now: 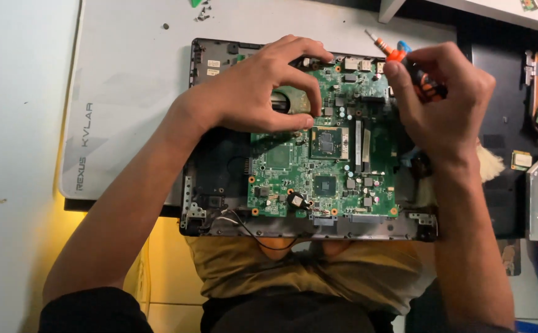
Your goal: Reinstalling a motherboard into a laptop chassis, including cleaning with a brush and using a screwdriver to secure parts.
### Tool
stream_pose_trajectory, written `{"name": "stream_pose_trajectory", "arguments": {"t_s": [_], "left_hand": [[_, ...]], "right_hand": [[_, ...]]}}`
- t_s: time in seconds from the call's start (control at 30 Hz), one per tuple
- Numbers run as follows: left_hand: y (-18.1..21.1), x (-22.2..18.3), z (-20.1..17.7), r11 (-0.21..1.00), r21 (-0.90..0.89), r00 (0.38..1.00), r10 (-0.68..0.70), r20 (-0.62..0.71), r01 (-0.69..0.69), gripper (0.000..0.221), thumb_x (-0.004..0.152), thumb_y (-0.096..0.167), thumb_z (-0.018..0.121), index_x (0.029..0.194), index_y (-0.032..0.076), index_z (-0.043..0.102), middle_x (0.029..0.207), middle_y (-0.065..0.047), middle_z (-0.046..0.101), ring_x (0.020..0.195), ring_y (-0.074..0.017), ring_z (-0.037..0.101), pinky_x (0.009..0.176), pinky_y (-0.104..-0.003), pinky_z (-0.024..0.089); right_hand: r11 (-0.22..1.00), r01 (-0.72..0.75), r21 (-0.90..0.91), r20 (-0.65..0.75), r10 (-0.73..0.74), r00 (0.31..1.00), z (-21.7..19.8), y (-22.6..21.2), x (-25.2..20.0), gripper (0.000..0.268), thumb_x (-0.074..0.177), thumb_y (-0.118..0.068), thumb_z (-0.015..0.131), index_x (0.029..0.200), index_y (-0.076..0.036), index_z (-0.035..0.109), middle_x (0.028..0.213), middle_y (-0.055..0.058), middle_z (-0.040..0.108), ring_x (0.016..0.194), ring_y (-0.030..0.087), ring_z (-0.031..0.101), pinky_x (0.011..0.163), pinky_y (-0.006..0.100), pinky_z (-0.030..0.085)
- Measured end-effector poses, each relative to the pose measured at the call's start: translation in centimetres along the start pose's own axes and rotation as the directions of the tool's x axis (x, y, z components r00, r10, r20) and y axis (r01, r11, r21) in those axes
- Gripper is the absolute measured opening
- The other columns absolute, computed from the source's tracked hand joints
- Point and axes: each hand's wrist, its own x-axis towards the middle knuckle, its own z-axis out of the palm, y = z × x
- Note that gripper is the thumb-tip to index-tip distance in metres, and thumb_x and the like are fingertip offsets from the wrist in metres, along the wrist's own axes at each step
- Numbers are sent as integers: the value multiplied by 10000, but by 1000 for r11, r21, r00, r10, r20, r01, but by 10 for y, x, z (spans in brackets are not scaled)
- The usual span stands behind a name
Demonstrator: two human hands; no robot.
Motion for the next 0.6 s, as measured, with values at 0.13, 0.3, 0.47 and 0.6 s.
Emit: {"name": "stream_pose_trajectory", "arguments": {"t_s": [0.13, 0.3, 0.47, 0.6], "left_hand": [[1, 0, 0, 1000, 8, 1000, 8, -5, -8, 89, 1068, 298, 903, 1080, 211, 905, 1738, -196, 480, 1686, -413, 387, 1336, -681, 367], [-1, 1, 6, 998, 70, 1000, 7, 10, -8, 186, 1049, 361, 918, 1167, 244, 833, 1742, -189, 504, 1689, -438, 453, 1439, -724, 105], [-1, 2, 8, 997, 77, 1000, 2, 7, -3, 168, 1069, 350, 893, 1190, 251, 828, 1753, -203, 488, 1701, -447, 430, 1432, -731, 118], [1, 1, 7, 998, 63, 1000, 4, -9, -3, 132, 1067, 312, 891, 1164, 241, 834, 1724, -209, 494, 1681, -448, 447, 1419, -737, 165]], "right_hand": [[997, 35, -72, 97, -28, 995, 3, -11, -4, 319, 1307, -236, 1032, 1273, 30, 860, 1073, 146, 843, 876, 256, 760, 781, 409, 561], [999, -35, -4, 98, 35, 995, -5, -5, -7, 320, 1365, -176, 1020, 1288, 85, 851, 1123, 187, 845, 924, 262, 755, 811, 409, 558], [993, -113, 21, 134, 110, 985, -7, -13, -4, 175, 1266, -67, 909, 1339, 77, 842, 1140, 181, 831, 935, 243, 729, 840, 400, 568], [989, -146, 18, 146, 142, 979, -7, -13, -5, 198, 1224, -36, 863, 1396, 60, 843, 1170, 159, 836, 987, 233, 752, 869, 400, 571]]}}
